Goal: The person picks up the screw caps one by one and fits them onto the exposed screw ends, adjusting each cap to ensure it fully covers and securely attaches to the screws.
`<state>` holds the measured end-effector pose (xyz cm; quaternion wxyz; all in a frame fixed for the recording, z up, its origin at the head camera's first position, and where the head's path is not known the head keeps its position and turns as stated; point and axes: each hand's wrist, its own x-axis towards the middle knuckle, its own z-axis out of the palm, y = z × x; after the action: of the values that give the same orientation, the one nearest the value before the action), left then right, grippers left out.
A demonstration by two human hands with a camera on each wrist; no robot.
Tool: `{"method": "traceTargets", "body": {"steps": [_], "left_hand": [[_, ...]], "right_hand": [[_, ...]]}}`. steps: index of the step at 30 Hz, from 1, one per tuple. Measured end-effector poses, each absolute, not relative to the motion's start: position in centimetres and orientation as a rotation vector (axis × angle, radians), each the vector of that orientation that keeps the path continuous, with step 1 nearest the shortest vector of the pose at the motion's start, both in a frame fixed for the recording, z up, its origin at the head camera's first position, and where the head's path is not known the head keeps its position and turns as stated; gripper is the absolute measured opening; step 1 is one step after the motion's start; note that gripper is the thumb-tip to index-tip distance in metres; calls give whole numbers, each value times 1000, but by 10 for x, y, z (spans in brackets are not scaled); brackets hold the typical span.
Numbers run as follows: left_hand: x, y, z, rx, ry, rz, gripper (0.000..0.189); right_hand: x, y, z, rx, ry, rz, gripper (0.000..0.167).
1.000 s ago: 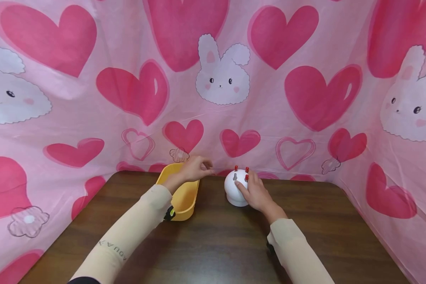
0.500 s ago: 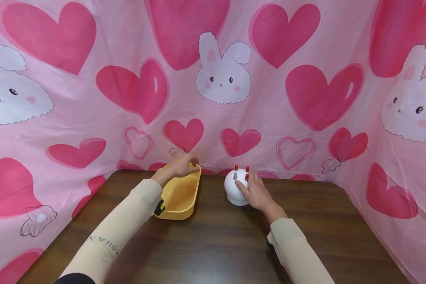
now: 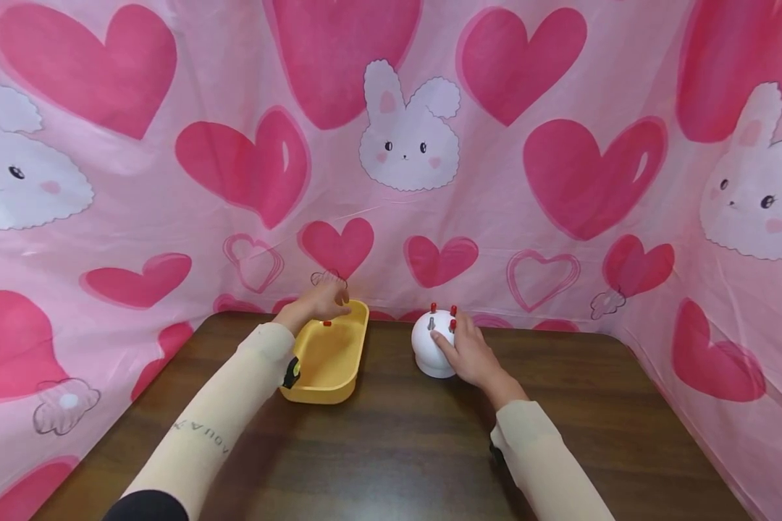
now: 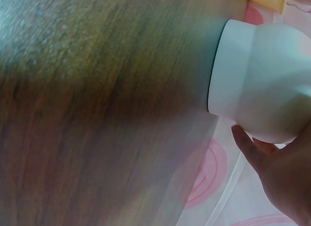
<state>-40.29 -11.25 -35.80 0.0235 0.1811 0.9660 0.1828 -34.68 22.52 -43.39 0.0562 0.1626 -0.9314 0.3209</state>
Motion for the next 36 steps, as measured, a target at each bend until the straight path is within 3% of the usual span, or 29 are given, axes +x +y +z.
{"method": "traceTargets", "body": {"steps": [13,20,36], "left_hand": [[-406,-123,-364,142,2841,711,34],[-408,-124,-361,-42,2706,722,51],[-420,-122,-371,-136,2550,435,57]], "right_hand": [[-347,224,-431,509,-2821,988,89],[-348,226,-430,507,-2820,983,88],[-347,227,-435,489,-2810,980,85]]}}
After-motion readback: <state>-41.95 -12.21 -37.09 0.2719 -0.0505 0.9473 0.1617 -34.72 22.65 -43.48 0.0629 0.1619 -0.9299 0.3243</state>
